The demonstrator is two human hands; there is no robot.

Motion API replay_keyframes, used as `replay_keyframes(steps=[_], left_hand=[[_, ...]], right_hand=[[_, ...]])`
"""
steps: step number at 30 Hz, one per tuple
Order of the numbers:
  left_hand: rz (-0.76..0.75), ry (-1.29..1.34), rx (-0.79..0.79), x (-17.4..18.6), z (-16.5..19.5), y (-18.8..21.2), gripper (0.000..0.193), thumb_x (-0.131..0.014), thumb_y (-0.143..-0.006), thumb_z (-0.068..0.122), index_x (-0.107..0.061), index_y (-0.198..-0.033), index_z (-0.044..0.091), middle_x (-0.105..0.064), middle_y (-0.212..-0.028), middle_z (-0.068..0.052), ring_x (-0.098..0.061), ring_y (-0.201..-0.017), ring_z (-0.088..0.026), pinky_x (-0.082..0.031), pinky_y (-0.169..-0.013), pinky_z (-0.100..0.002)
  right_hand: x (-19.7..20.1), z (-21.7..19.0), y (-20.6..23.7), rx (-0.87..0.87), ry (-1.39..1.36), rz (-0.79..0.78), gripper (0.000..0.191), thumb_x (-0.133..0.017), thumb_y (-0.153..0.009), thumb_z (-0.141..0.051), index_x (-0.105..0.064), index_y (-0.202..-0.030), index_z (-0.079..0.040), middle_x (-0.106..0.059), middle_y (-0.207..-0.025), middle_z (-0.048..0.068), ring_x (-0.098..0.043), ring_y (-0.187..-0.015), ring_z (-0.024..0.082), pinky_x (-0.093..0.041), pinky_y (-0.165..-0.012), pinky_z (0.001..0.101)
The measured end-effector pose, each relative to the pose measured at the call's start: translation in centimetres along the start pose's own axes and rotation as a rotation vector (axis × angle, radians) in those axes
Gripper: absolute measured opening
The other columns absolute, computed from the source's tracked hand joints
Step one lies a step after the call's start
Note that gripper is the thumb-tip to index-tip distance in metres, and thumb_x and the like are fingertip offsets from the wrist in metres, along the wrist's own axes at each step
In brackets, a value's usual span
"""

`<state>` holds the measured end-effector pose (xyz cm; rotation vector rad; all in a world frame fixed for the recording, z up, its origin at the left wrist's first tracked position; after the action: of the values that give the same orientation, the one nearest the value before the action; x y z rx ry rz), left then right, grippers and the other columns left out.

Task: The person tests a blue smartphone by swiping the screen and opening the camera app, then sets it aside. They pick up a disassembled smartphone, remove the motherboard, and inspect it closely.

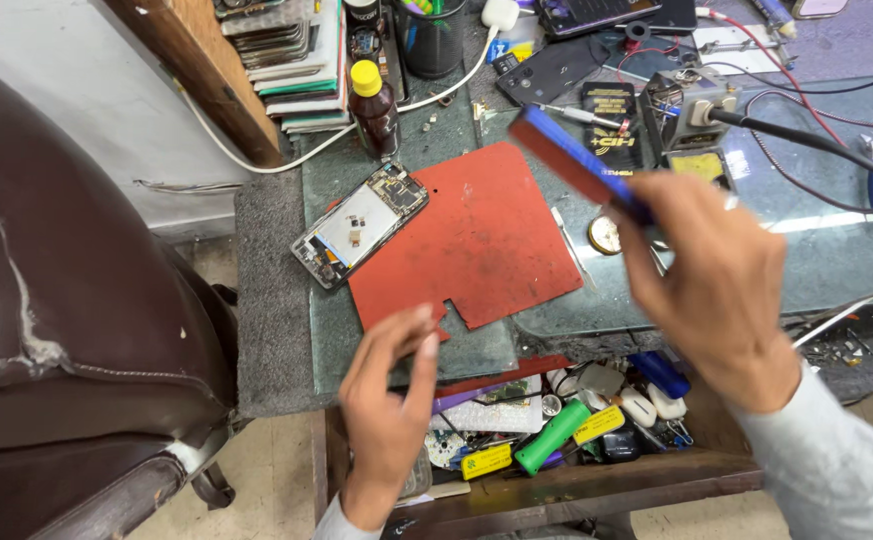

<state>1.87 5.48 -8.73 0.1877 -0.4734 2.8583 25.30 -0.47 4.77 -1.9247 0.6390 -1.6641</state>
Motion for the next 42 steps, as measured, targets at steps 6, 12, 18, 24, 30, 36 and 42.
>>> replay_keyframes(steps=[6,12,18,24,30,36,42], left_hand=[[-0.335,0.757,0.166,-7.2,0.7,-3.4,0.083,-0.072,-0.096,0.02,-0.024,-0.161,0.003,-0.041,-0.158,-0.017,-0.056,-0.139,-0.031,-0.054,-0.109,-0.04],[-0.348,0.864,0.097,-8.5,1.6,-4.7,0.086,-0.072,-0.097,0.017,-0.019,-0.165,0.006,-0.04,-0.155,-0.016,-0.058,-0.138,-0.034,-0.052,-0.109,-0.044],[-0.311,0.88,0.067,-8.0,0.5,-5.1,0.078,-0.072,-0.098,0.012,-0.026,-0.16,0.007,-0.039,-0.156,-0.012,-0.058,-0.139,-0.035,-0.051,-0.118,-0.046],[-0.286,0.76,-0.039,-7.6,0.0,-5.1,0.073,-0.071,-0.103,0.028,-0.028,-0.157,0.005,-0.043,-0.153,-0.013,-0.054,-0.137,-0.028,-0.047,-0.119,-0.043],[-0.363,1.113,0.329,-9.4,-1.8,-5.8,0.085,-0.027,-0.106,0.068,-0.042,-0.154,-0.001,-0.059,-0.141,-0.016,-0.057,-0.131,-0.027,-0.046,-0.115,-0.042],[-0.481,1.289,0.314,-11.6,-0.8,-8.3,0.091,-0.015,-0.109,0.071,-0.04,-0.157,-0.002,-0.067,-0.125,-0.021,-0.064,-0.124,-0.033,-0.05,-0.113,-0.049],[-0.538,1.398,0.327,-12.2,-1.2,-10.1,0.09,-0.02,-0.11,0.07,-0.038,-0.16,-0.002,-0.068,-0.119,-0.018,-0.069,-0.116,-0.034,-0.055,-0.105,-0.049]], right_hand=[[-1.2,-5.1,2.9,0.158,-0.13,0.057,0.026,-0.078,-0.087,0.001,-0.066,-0.11,0.001,-0.072,-0.103,0.013,-0.07,-0.083,0.026,-0.054,-0.069,0.0363],[-2.7,-5.6,4.2,0.164,-0.119,0.123,0.033,-0.079,-0.081,0.002,-0.067,-0.111,0.002,-0.071,-0.106,0.013,-0.071,-0.09,0.029,-0.056,-0.075,0.0385],[-4.4,-5.2,4.3,0.134,-0.155,0.142,0.033,-0.079,-0.081,0.003,-0.067,-0.111,0.001,-0.07,-0.107,0.012,-0.071,-0.09,0.029,-0.056,-0.074,0.0384],[-6.4,-3.4,4.9,-0.069,-0.324,0.059,0.026,-0.077,-0.089,-0.003,-0.067,-0.113,-0.001,-0.071,-0.099,0.011,-0.07,-0.086,0.026,-0.055,-0.074,0.036],[-11.9,-0.3,6.0,-0.631,-1.224,-0.238,0.018,-0.068,-0.099,-0.012,-0.064,-0.111,0.0,-0.071,-0.094,0.0,-0.065,-0.085,0.007,-0.053,-0.076,0.0243],[-12.9,-0.7,5.1,-0.648,-1.412,-0.328,0.027,-0.056,-0.102,-0.019,-0.06,-0.125,-0.005,-0.068,-0.107,0.001,-0.065,-0.094,0.005,-0.055,-0.082,0.0247],[-7.9,1.2,4.8,-0.325,-0.639,0.086,0.011,-0.066,-0.104,-0.011,-0.066,-0.111,-0.002,-0.066,-0.107,0.006,-0.065,-0.091,0.011,-0.052,-0.083,0.0251]])
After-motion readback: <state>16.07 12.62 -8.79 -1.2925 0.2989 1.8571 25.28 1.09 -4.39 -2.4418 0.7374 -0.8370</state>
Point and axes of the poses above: each hand's wrist, its own y-axis away from the middle knuckle, its own x-axis out of the back of the hand, z = x × y, the point moved 8 cm from there along -y, towards the middle knuckle
